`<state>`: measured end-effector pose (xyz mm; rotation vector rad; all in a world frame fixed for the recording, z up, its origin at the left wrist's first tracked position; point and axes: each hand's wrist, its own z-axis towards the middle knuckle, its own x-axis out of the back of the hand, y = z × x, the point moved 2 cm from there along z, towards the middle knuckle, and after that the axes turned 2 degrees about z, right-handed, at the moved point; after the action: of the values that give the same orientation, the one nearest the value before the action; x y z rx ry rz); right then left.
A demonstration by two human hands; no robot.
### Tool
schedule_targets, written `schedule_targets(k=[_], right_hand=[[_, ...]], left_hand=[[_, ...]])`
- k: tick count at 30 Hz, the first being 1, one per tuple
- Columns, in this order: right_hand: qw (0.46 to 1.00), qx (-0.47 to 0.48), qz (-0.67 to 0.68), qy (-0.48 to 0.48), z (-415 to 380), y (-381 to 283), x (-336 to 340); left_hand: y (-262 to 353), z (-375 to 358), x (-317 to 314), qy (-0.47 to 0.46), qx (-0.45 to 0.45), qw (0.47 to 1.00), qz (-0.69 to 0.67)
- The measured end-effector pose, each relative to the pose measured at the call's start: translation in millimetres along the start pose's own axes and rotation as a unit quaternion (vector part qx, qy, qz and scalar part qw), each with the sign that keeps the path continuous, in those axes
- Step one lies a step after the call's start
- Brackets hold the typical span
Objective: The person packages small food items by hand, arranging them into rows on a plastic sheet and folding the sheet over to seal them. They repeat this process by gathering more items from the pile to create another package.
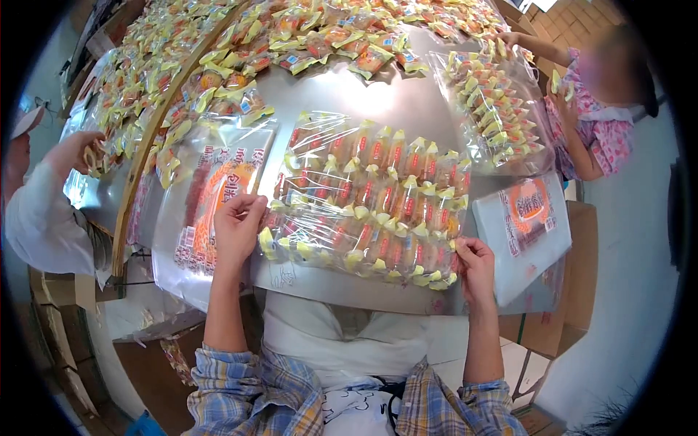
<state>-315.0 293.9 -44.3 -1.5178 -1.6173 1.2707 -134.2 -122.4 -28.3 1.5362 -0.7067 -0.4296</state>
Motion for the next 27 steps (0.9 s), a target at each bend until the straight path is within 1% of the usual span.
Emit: schedule_targets(k=[1,3,6,7,10,11,14,15,16,18,21,25,27], right_hand=[[1.0,-0.009,0.0,0.007,-1,-4,-4],[1.0,-0.016,0.005,-0.013,3,-4,0],[1.0,-0.007,-0.003,-0.023,5,-1,1],[1.0,-0.002,-0.008,-0.02,4,0,0],[1.0,-0.013,-0.012,-0.015,0,-7,-7],[1.0,-0.012,-0.009,-0.017,2,-8,-8],[1.0,-0.012,0.003,-0.02,0,-5,-6],[1.0,-0.01,0.008,-0.027,1,-2,-4],[0.999,-0.005,0.013,-0.035,3,-2,-4],[1.0,-0.005,0.016,-0.021,1,-3,-8],[1.0,-0.002,0.011,-0.018,3,1,-5],[1.0,0.009,0.003,0.0,4,4,-7],[1.0,0.019,-0.005,0.003,5,6,-8]], left_hand=[[3,3,0,-0.012,0.016,1.0,0.012],[8,9,0,-0.035,0.049,0.997,0.038],[9,18,0,-0.063,0.045,0.997,0.026],[8,18,-4,-0.037,0.041,0.998,0.008],[-5,19,-3,0.006,-0.012,1.0,-0.018],[-3,18,-4,0.002,-0.02,1.0,-0.015],[4,11,-7,0.033,-0.051,0.994,0.086],[9,8,-9,0.041,-0.059,0.993,0.096],[12,7,-10,0.044,-0.049,0.991,0.113],[18,3,-11,0.049,-0.028,0.987,0.15],[1,10,-6,0.025,-0.053,0.985,0.164],[8,12,-7,-0.021,-0.039,0.989,0.138],[15,13,-5,-0.054,-0.059,0.977,0.2]])
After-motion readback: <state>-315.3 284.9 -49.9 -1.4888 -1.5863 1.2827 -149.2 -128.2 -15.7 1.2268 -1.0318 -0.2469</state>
